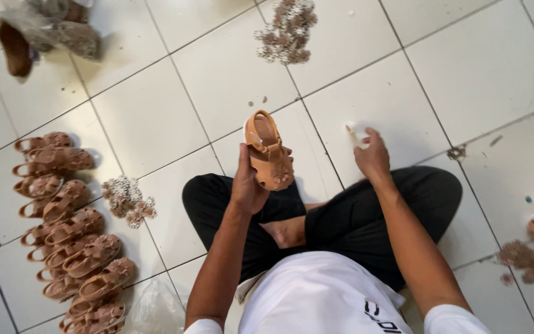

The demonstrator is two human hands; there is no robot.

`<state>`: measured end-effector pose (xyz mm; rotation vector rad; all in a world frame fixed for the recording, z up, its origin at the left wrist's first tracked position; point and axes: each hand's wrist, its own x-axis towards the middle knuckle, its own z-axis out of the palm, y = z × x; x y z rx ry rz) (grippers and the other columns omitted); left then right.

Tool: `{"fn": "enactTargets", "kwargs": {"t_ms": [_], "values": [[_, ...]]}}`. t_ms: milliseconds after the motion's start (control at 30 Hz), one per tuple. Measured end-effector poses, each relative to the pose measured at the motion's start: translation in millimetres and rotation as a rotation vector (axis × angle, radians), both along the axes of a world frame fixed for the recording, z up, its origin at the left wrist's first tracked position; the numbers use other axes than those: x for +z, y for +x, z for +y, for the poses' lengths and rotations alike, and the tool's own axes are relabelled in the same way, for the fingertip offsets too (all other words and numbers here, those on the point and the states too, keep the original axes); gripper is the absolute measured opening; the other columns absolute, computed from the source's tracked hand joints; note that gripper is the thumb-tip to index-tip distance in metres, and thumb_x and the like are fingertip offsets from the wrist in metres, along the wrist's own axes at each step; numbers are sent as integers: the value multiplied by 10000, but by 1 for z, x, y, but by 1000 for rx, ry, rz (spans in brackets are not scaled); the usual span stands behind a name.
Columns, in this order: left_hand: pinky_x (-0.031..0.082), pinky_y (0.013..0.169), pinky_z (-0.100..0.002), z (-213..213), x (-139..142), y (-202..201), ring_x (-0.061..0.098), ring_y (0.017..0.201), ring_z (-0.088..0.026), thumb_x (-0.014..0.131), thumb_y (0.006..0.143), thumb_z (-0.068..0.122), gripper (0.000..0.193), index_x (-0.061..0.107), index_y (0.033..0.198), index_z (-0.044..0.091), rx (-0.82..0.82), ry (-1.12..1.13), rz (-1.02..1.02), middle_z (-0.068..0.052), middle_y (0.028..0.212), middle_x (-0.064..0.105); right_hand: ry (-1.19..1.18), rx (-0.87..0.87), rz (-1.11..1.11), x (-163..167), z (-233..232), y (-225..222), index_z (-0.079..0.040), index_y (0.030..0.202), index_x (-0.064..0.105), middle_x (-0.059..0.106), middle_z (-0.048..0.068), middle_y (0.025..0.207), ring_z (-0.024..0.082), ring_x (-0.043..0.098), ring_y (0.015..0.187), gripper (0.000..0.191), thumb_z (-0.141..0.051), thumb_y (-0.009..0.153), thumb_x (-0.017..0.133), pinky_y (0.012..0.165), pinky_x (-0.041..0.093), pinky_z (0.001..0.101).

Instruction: The person sits on the workshop floor and glues small flower decorations onto children's sandals. They hold a sandal in one hand, apply glue from a squeeze bottle to the flower piece, press the flower onto the shoe, then set the finished sandal in a row with others and pick up the next one.

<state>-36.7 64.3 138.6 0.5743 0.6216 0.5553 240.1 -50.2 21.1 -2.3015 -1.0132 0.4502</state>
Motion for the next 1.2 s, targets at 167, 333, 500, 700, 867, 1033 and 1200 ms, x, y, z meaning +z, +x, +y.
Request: {"fn": "enactTargets", "kwargs": {"t_ms": [167, 333, 500, 700, 867, 1033, 1200], "values": [[531, 1045, -453, 0, -1, 0, 604, 1241, -245, 294, 1048, 596, 699, 447, 1462, 53, 44, -86, -7, -141, 1356, 593, -97, -107, 109, -15, 38, 3, 6, 1270, 532, 558, 205, 1196, 358, 583, 1042, 620, -281, 813, 837, 859, 494, 473], [544, 1037, -499, -2, -4, 1, 612, 1239, -301, 310, 1057, 562, 701, 393, 1470, 1, 70, -84, 9, -197, 1349, 577, -42, -113, 61, -16, 47, 4, 30, 1090, 635, 661, 173, 1055, 326, 648, 928, 413, -287, 893, 812, 822, 523, 457], [538, 1020, -495, -2, -10, 5, 570, 1270, -302, 367, 1019, 539, 672, 332, 1500, 71, 128, -135, 184, -187, 1371, 526, 124, 8, 241, 19, 25, -10, 57, 1053, 665, 705, 129, 849, 230, 674, 773, 341, -205, 884, 803, 684, 543, 350], [524, 1049, -511, -2, -12, 1, 519, 1282, -277, 622, 1054, 415, 717, 284, 1451, -77, 130, 12, 131, -207, 1357, 466, 348, 5, 863, 106, -15, -44, 13, 1220, 648, 725, 59, 978, 136, 725, 865, 282, -145, 988, 616, 757, 625, 301], [557, 979, -403, -6, -3, 0, 578, 1242, -209, 656, 943, 430, 687, 413, 1445, 29, 56, 82, 247, -165, 1308, 577, 462, 142, 599, 175, -48, -54, 31, 1225, 666, 724, 98, 1045, 158, 718, 919, 253, -108, 1014, 665, 831, 620, 289], [560, 893, -329, -11, -1, 0, 646, 1074, -175, 700, 929, 434, 674, 453, 1388, 5, 54, 189, 264, -134, 1154, 656, 435, 393, -136, 218, -55, -55, -24, 1165, 695, 725, 125, 1103, 201, 732, 979, 244, -62, 942, 786, 756, 606, 258], [566, 853, -311, -15, -1, -2, 672, 996, -160, 718, 911, 474, 692, 482, 1355, -2, 51, 222, 282, -122, 1080, 679, 408, 480, -259, 231, -48, -61, -41, 1134, 701, 729, 104, 1098, 220, 743, 993, 237, -64, 923, 806, 815, 622, 307]]}}
